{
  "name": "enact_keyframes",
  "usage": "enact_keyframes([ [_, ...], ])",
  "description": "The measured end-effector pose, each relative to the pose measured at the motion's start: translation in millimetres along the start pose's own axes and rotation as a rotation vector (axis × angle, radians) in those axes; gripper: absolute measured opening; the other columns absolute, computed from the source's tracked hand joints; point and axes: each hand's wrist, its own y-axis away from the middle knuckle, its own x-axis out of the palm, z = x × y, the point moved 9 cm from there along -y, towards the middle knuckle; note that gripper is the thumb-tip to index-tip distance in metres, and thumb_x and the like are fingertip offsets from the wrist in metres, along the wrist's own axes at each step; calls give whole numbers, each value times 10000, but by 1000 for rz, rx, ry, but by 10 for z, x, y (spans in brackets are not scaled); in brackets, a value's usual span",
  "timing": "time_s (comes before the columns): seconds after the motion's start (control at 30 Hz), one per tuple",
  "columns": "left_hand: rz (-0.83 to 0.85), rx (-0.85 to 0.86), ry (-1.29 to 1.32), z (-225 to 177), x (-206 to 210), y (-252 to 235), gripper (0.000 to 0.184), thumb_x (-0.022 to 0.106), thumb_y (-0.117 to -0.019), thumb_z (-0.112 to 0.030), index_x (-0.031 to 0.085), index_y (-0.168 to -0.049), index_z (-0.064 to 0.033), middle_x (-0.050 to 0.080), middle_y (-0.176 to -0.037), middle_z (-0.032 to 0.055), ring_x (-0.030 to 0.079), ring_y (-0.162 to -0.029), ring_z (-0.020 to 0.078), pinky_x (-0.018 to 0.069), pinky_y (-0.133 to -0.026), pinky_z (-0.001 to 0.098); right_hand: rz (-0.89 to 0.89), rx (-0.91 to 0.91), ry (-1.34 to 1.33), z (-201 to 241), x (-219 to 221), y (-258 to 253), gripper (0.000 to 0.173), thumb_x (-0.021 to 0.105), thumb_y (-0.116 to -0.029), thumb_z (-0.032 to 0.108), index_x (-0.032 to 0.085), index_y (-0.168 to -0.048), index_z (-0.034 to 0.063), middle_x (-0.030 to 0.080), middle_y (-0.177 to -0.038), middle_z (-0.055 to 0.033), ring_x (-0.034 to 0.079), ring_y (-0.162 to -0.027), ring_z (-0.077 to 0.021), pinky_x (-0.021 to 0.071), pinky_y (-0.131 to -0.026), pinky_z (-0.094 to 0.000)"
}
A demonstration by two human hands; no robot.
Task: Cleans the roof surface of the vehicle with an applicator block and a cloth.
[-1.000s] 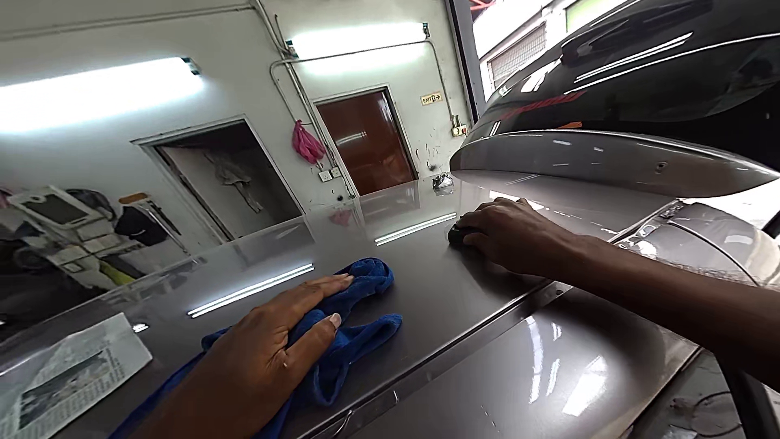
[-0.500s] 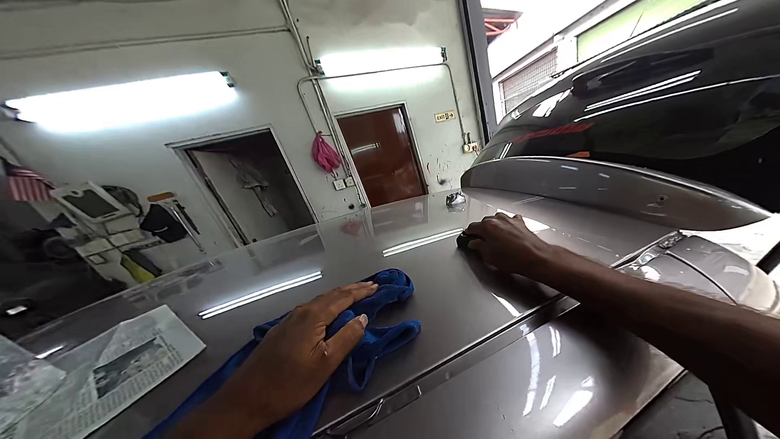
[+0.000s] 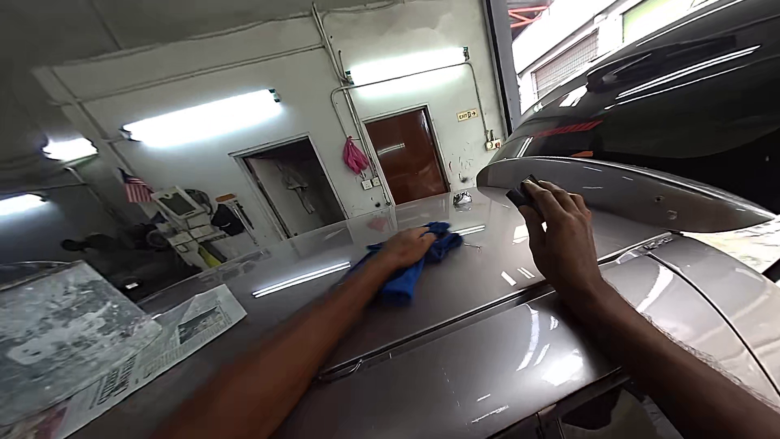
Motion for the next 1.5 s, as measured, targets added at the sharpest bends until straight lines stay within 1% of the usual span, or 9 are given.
enact_keyframes([
  [0.13, 78, 249, 45, -1480, 417, 177, 483, 417, -1095, -379, 546, -1485, -124, 585, -1472, 128, 540, -1377, 316, 403, -1130, 623, -26, 1, -8, -71, -73, 6, 410, 489, -1080, 282, 588, -1442, 118, 589, -1432, -152, 558, -1278, -381, 423, -1043, -593],
  [0.2, 45, 404, 41, -2064, 457, 590, 385, 489, -1066, -303, 643, -1353, -96, 661, -1350, 118, 615, -1271, 289, 481, -1045, 593, -53, 1, -26, -86, -152, 8, 418, 488, -1081, 271, 572, -1453, 98, 578, -1443, -161, 559, -1277, -382, 435, -1049, -575],
  [0.3, 39, 514, 9, -2224, 523, 1013, 469, 445, -1055, -334, 588, -1431, -95, 593, -1465, 84, 519, -1396, 229, 400, -1156, 511, -115, 10, -60, -157, -295, 45, 422, 506, -1071, 254, 570, -1445, 68, 571, -1443, -193, 570, -1253, -413, 444, -1024, -605],
  [0.47, 20, 410, -53, -1698, 214, 1740, 503, 439, -1046, -329, 532, -1497, -128, 527, -1547, 30, 447, -1461, 173, 330, -1220, 422, -118, -1, -56, -190, -266, 38, 418, 530, -1063, 244, 586, -1432, 58, 580, -1432, -202, 565, -1257, -441, 436, -1024, -631],
  [0.67, -64, 35, -42, -78, -392, 2233, 525, 364, -1065, -420, 521, -1517, -205, 503, -1566, -32, 457, -1449, 127, 367, -1208, 433, -22, -34, -29, -172, -165, 40, 402, 529, -1064, 240, 598, -1417, 60, 598, -1407, -197, 573, -1246, -443, 436, -1020, -644],
  [0.77, -55, -85, -37, 426, -525, 2251, 555, 342, -1056, -465, 520, -1520, -219, 517, -1554, -30, 483, -1432, 159, 385, -1186, 482, 52, -57, -15, -177, -63, 55, 399, 531, -1061, 263, 613, -1403, 74, 613, -1392, -175, 579, -1248, -421, 440, -1019, -648],
  [1.07, -104, -224, -92, 637, -551, 1829, 530, 330, -1066, -489, 558, -1483, -253, 572, -1495, -27, 529, -1385, 197, 410, -1137, 514, 400, -187, 86, -77, 404, 99, 327, 609, -1010, 289, 710, -1289, 154, 708, -1253, -57, 650, -1153, -293, 478, -987, -592],
  [1.33, -109, -204, -124, 688, -514, 1733, 547, 302, -1063, -512, 571, -1470, -265, 580, -1485, -40, 540, -1372, 195, 413, -1130, 511, 656, -91, 143, -8, 808, -5, 287, 614, -1012, 306, 738, -1240, 183, 733, -1151, -35, 653, -1122, -260, 491, -962, -554],
  [1.5, -139, -182, -129, 705, -508, 1727, 564, 301, -1046, -527, 587, -1458, -269, 594, -1471, -39, 553, -1360, 199, 426, -1114, 519, 752, -30, 162, -11, 1088, -68, 222, 609, -1016, 280, 769, -1099, 150, 742, -1021, -71, 678, -1047, -284, 508, -921, -569],
])
